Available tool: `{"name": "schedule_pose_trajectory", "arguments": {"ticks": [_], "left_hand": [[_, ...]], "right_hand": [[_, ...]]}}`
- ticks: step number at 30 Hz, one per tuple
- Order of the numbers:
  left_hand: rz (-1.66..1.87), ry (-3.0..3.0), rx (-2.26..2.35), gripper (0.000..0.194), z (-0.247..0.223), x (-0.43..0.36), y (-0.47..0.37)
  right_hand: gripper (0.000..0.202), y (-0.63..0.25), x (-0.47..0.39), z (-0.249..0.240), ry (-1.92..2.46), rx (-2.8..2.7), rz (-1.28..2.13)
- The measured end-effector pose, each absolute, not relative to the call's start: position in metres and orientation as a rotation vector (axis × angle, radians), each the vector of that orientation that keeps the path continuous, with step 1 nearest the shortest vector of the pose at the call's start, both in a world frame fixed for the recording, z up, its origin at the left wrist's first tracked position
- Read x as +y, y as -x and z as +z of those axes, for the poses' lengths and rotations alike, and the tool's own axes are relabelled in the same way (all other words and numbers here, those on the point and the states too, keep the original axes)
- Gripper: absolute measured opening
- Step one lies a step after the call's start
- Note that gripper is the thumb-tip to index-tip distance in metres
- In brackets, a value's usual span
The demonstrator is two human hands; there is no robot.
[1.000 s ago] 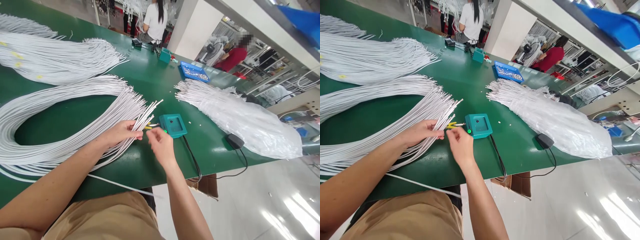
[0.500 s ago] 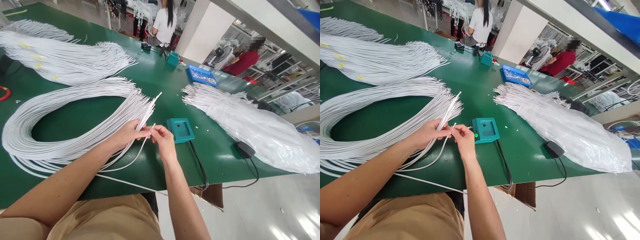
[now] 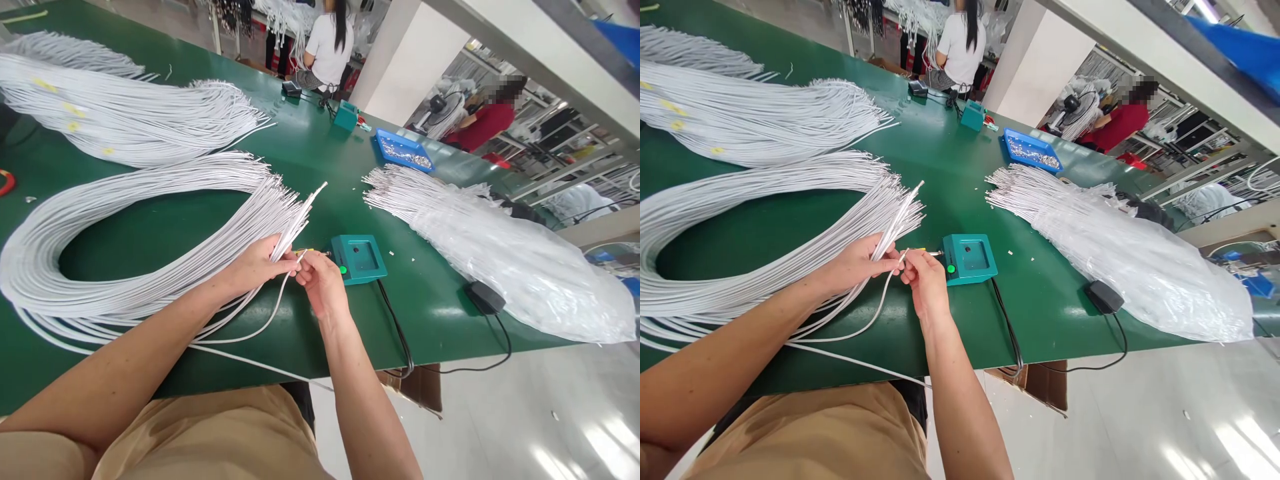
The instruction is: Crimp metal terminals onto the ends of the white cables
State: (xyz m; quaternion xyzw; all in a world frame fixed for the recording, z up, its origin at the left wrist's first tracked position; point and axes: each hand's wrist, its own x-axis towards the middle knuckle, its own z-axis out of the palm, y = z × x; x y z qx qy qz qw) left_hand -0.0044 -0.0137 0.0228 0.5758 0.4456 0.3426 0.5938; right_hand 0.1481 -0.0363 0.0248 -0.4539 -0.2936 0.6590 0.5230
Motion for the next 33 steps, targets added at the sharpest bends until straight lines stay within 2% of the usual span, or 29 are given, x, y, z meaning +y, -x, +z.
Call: {"name": "schedule_pose_trajectory", "arguments": {"ticks": [3,12,18,22,26,30,33], "left_hand": [[0.773,-1.370,1.002,0.011,0.026,-0.015,0.004],[0.790,-1.410,1.000,0.011,0.029,-0.016,0.004],[0.804,-1.454,1.013,0.010,0.024,-0.013,0.006],[0.807,-1.359,0.986,0.019,0.024,-0.013,0.005],[0.780,-1.172,0.897,0.042,0.020,-0.014,0.005],[0.734,-0.971,0.869,0.041,0.016,-0.011,0.005],[0.735,-0.934,0.902,0.038,0.015,-0.008,0.006]], "right_hand": [[0.029,-0.152,-0.030,0.028,1.092,-0.715,1.669],[0.039,-0.155,-0.025,0.030,1.066,-0.721,1.815],[0.031,-0.156,-0.035,0.025,0.992,-0.676,1.760],[0.025,-0.154,-0.039,0.024,1.238,-0.878,1.397],[0.015,-0.149,-0.040,0.019,1.484,-1.243,0.932],[0.033,-0.150,-0.041,0.013,1.558,-1.881,0.238],[0.037,-0.160,-0.036,0.013,1.532,-2.184,0.006]]}}
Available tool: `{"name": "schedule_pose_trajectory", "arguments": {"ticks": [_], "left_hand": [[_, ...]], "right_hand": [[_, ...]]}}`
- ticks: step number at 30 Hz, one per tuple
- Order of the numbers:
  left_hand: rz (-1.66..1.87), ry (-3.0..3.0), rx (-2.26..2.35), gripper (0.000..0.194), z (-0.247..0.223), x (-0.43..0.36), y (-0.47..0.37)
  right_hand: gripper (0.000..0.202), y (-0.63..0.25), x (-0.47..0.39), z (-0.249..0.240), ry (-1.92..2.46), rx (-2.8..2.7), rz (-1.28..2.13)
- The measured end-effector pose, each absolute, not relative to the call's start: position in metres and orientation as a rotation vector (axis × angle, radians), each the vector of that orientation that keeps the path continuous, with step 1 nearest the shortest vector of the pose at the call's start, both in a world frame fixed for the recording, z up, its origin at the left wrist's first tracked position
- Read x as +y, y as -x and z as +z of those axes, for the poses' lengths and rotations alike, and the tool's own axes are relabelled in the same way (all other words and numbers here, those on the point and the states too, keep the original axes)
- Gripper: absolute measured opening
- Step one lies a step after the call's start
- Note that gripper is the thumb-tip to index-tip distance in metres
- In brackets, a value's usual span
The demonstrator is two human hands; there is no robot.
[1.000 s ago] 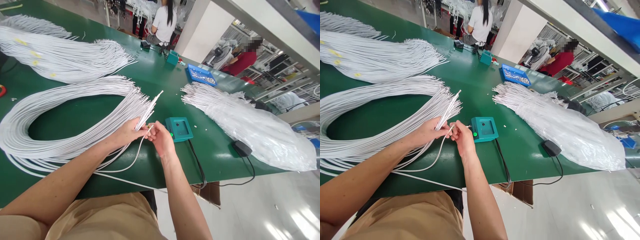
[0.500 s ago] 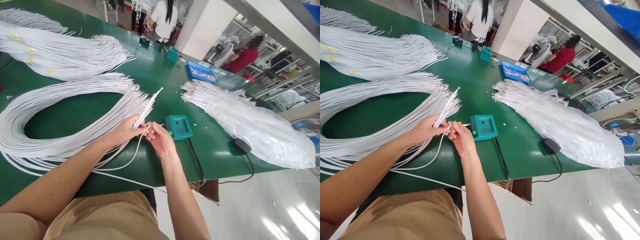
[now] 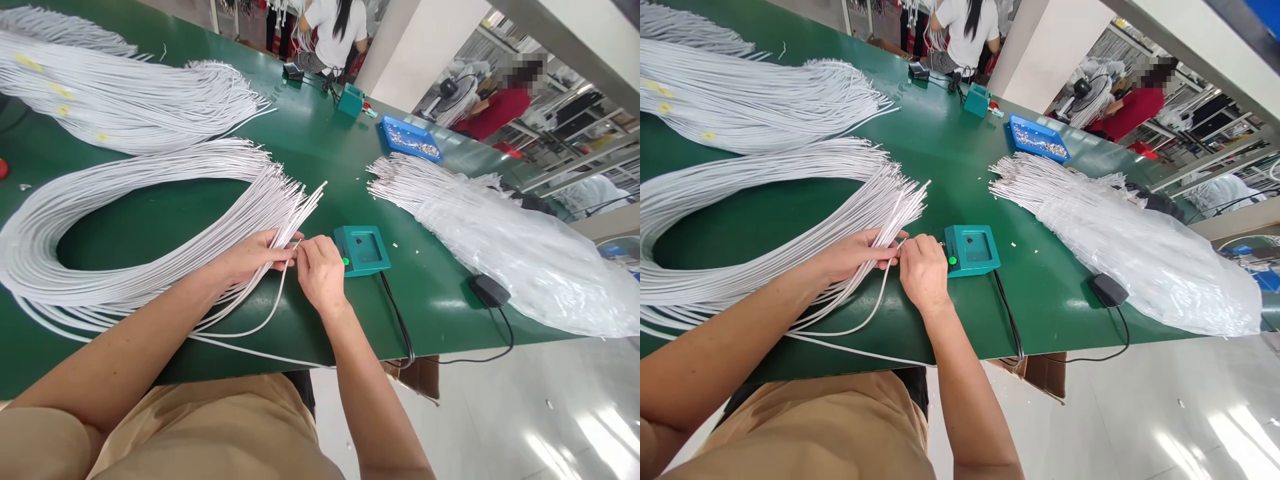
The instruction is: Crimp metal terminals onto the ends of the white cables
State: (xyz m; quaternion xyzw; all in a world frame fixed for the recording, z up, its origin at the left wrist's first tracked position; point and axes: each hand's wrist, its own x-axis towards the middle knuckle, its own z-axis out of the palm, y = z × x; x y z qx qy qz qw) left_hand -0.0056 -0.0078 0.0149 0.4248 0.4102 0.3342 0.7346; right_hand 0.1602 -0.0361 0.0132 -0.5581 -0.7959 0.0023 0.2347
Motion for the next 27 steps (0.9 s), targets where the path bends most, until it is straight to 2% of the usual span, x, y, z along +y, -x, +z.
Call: {"name": "schedule_pose_trajectory", "arguments": {"ticks": [7,11,21,27], "left_hand": [[0.729,-1.075,1.042,0.043,0.006,-0.001,0.012],[0.722,-1.126,1.088,0.041,0.001,-0.001,0.010],[0.719,-1.287,1.228,0.038,-0.006,-0.003,0.004],[0.752,-1.358,1.229,0.025,-0.016,-0.005,0.000]], "right_hand": [[0.015,-0.190,-0.006,0.024,1.687,-2.442,-0.003],[0.006,-0.196,0.001,0.026,1.609,-2.535,0.086],[0.016,-0.197,0.004,0.022,1.605,-2.501,0.024],[0.013,-0.196,0.001,0.025,1.587,-2.547,0.025]]}}
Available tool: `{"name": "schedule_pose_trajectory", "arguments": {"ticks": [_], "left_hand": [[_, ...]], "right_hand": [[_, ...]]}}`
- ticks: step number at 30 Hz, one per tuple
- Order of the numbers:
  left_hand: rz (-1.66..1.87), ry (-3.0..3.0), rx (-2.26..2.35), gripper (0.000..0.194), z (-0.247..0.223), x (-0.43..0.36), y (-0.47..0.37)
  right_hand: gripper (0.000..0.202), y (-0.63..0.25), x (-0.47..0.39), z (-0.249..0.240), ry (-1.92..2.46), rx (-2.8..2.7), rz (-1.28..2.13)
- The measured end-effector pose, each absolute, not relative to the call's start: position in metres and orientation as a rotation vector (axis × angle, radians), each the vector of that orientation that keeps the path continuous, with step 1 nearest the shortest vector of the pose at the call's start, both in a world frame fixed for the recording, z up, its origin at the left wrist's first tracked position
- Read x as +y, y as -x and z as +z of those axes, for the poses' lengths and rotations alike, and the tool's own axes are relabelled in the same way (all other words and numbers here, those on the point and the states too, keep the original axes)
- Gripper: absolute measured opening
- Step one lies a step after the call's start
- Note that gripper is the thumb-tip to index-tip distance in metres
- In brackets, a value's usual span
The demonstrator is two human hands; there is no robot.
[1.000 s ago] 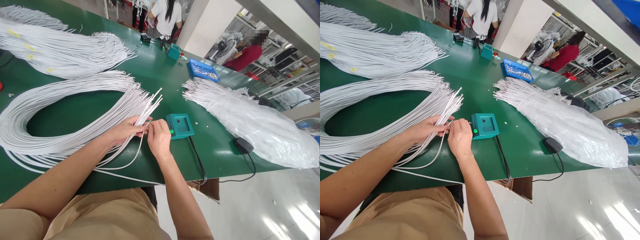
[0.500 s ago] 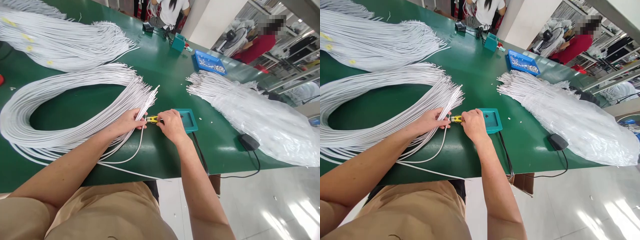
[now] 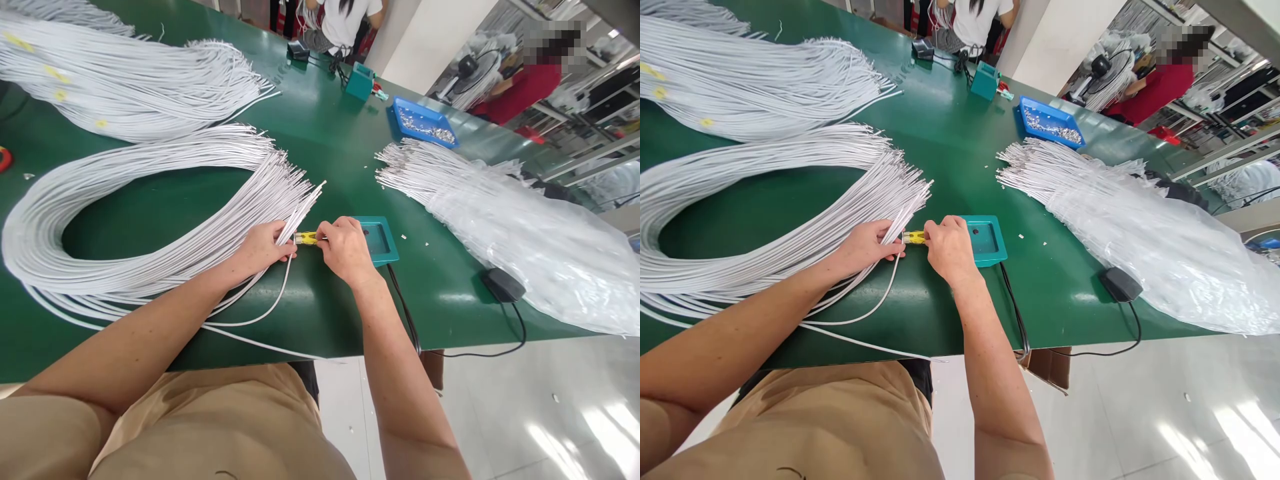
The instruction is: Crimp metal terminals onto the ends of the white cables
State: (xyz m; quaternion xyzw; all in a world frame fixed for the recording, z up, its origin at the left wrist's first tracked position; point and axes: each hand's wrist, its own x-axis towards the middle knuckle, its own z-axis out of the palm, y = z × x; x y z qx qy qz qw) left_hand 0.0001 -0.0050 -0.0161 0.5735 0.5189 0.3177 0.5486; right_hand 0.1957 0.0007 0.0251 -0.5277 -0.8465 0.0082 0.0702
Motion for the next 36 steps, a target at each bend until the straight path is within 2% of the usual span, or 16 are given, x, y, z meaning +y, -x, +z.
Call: {"name": "schedule_pose_trajectory", "arguments": {"ticks": [2,8,18,22,24,26,28,31,33,36], "left_hand": [[0.751,-1.372,1.232,0.024,-0.017,-0.005,0.000],[0.723,-1.324,1.203,0.023,-0.014,-0.004,0.002],[0.691,-1.258,1.175,0.035,0.000,0.004,0.017],[0.774,-1.169,1.068,0.050,0.001,0.005,0.020],[0.786,-1.146,1.050,0.045,0.002,0.005,0.020],[0.771,-1.155,1.044,0.032,0.004,0.003,0.020],[0.746,-1.170,1.030,0.026,0.007,0.001,0.019],[0.741,-1.095,1.039,0.028,0.010,-0.002,0.018],[0.750,-1.025,1.046,0.030,0.011,-0.003,0.018],[0.742,-1.021,1.024,0.030,0.013,-0.005,0.016]], "right_hand": [[0.014,-0.199,-0.002,0.025,1.603,-2.481,-0.003],[0.054,-0.212,-0.007,0.016,2.109,-2.000,-0.299],[0.051,-0.205,-0.013,0.015,1.973,-2.012,-0.259],[0.035,-0.172,-0.046,0.030,1.466,-2.364,0.056],[0.032,-0.153,-0.067,0.030,1.190,-2.650,0.203],[0.028,-0.137,-0.086,0.024,1.040,-2.782,0.184],[0.020,-0.127,-0.104,0.018,1.033,-2.843,0.136],[0.011,-0.120,-0.128,0.015,1.156,-2.869,0.231],[0.011,-0.121,-0.137,0.021,1.213,-2.862,0.466],[0.023,-0.131,-0.129,0.036,1.211,-2.759,0.883]]}}
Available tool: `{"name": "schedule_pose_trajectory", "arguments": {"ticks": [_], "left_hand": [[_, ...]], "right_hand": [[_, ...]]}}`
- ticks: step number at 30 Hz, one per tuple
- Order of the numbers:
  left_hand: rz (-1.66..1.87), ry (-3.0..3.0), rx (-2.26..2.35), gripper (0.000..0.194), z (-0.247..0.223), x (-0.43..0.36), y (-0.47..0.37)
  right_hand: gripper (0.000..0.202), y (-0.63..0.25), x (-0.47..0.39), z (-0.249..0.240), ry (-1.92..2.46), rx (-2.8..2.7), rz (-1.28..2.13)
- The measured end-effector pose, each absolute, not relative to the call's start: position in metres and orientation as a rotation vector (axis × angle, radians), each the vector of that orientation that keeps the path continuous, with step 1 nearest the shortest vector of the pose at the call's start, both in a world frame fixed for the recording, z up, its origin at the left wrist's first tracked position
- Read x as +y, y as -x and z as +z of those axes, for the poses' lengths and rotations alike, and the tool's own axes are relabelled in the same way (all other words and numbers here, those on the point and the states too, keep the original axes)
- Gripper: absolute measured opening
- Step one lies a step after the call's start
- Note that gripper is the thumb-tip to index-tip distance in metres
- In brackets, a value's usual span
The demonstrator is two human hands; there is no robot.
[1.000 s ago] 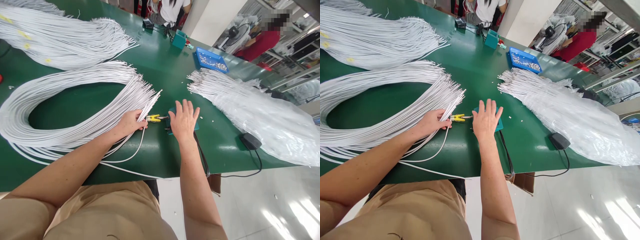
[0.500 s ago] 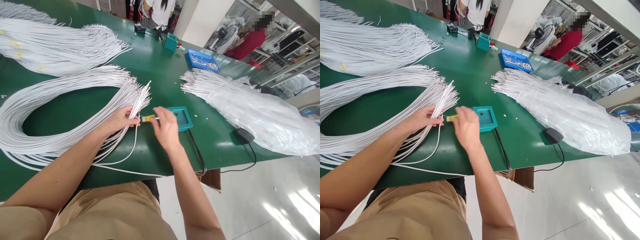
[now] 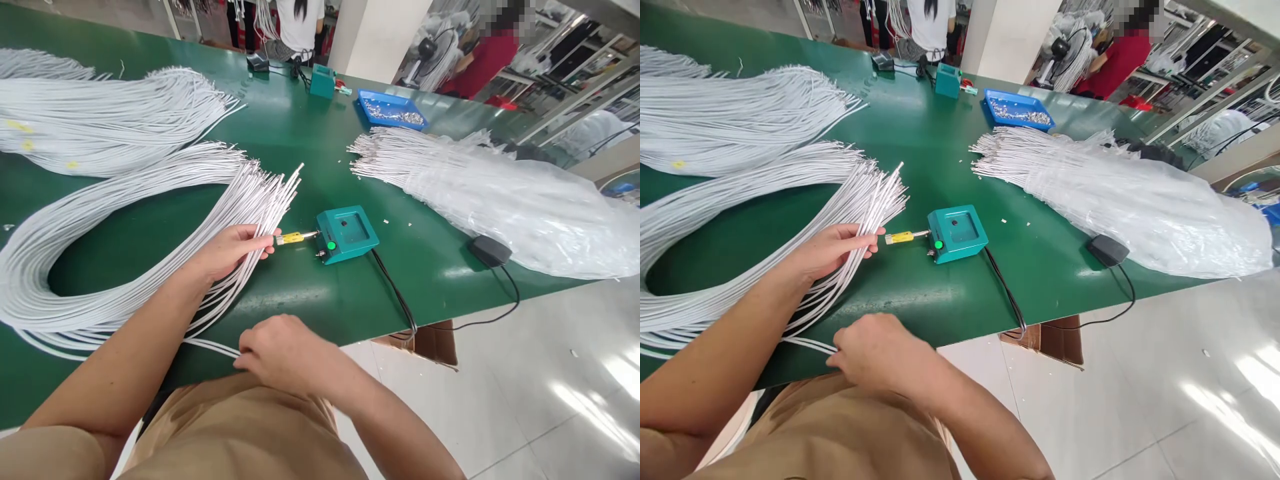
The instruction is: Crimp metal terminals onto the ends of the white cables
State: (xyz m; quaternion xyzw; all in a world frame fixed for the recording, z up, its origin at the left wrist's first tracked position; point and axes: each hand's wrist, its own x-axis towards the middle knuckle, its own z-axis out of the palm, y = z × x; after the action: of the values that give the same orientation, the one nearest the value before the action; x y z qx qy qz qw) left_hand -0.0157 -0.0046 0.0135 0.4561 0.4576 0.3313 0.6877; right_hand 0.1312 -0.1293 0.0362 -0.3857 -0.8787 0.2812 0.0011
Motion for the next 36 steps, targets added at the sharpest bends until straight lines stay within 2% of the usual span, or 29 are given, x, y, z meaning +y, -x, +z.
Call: {"name": "schedule_pose_trajectory", "arguments": {"ticks": [3,4,6,9,20,26,29,32,36], "left_hand": [[0.754,-1.044,0.967,0.028,0.014,-0.006,0.014],[0.756,-1.056,0.945,0.027,0.014,-0.006,0.013],[0.742,-1.108,0.929,0.024,0.015,-0.007,0.013],[0.669,-1.198,0.968,0.024,0.016,-0.009,0.012],[0.810,-1.296,1.060,0.026,0.014,-0.012,0.006],[0.821,-1.312,1.062,0.021,0.018,-0.013,0.006],[0.798,-1.351,1.040,0.019,0.020,-0.014,0.005],[0.767,-1.376,1.029,0.021,0.021,-0.015,0.005],[0.763,-1.393,1.022,0.022,0.023,-0.016,0.005]], "right_hand": [[0.033,-0.148,-0.096,0.047,1.559,-2.132,0.979],[0.029,-0.153,-0.082,0.047,1.621,-1.851,0.991],[0.018,-0.162,-0.058,0.044,1.578,-1.407,1.071],[0.027,-0.166,-0.037,0.034,1.349,-1.089,1.248],[0.013,-0.153,-0.041,0.021,1.082,-0.813,1.424],[0.023,-0.147,-0.039,0.018,0.928,-0.583,1.654],[0.021,-0.151,-0.035,0.022,0.949,-0.605,1.690],[0.031,-0.156,-0.027,0.027,0.998,-0.672,1.723],[0.031,-0.158,-0.022,0.027,1.010,-0.808,1.791]]}}
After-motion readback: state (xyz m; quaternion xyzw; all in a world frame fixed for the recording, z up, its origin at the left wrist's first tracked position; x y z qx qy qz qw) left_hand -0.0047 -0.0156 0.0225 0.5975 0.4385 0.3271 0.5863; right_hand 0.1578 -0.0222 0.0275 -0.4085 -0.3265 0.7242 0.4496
